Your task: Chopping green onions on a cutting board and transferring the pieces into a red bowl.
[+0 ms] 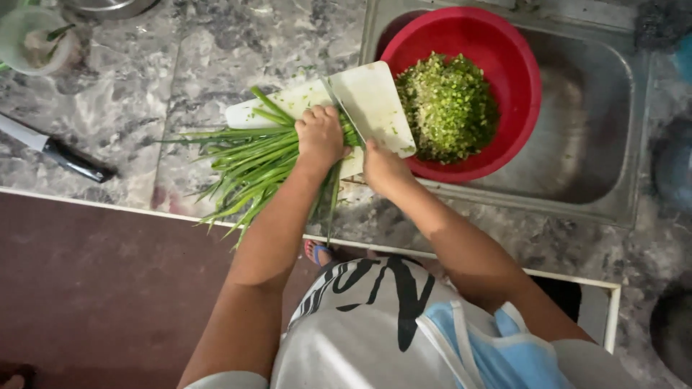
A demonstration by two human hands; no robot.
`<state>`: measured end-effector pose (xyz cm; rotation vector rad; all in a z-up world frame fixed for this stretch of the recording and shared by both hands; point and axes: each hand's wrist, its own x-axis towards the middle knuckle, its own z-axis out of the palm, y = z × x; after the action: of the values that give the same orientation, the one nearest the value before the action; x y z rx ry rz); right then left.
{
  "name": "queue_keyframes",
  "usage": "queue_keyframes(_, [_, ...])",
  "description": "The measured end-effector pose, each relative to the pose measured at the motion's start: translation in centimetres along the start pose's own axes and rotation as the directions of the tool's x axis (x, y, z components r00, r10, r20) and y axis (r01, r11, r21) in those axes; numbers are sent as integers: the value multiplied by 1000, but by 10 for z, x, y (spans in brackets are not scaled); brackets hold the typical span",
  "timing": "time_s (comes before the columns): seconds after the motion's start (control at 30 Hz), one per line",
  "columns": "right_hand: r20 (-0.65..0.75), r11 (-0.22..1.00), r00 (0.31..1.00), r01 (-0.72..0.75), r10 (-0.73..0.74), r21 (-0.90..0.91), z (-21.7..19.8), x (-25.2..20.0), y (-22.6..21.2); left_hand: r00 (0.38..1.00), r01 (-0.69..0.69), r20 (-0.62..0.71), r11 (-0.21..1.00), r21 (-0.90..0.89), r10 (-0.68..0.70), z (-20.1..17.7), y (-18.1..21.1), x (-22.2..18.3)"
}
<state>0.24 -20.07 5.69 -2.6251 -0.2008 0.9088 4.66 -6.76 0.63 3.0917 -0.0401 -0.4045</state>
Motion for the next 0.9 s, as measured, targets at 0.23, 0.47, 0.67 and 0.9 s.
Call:
queue_keyframes(0.23, [27, 996, 999, -27, 29, -83, -10, -17, -20, 995, -14, -94, 999, 34, 17, 3, 5, -14])
queue_keyframes(0.47, [63, 992, 995, -72, 79, -99, -12, -29, -17, 990, 22, -138, 998, -57, -30, 12, -11, 4])
queue_keyframes(0.67, [30, 994, 998, -51, 54, -97, -20, -36, -4, 999, 35, -35, 993, -116, -39, 1, -13, 3])
queue_keyframes(0.9, [10, 997, 998, -57, 57, -43, -32, -62, -31, 997, 58, -37, 994, -92, -62, 7, -12, 6])
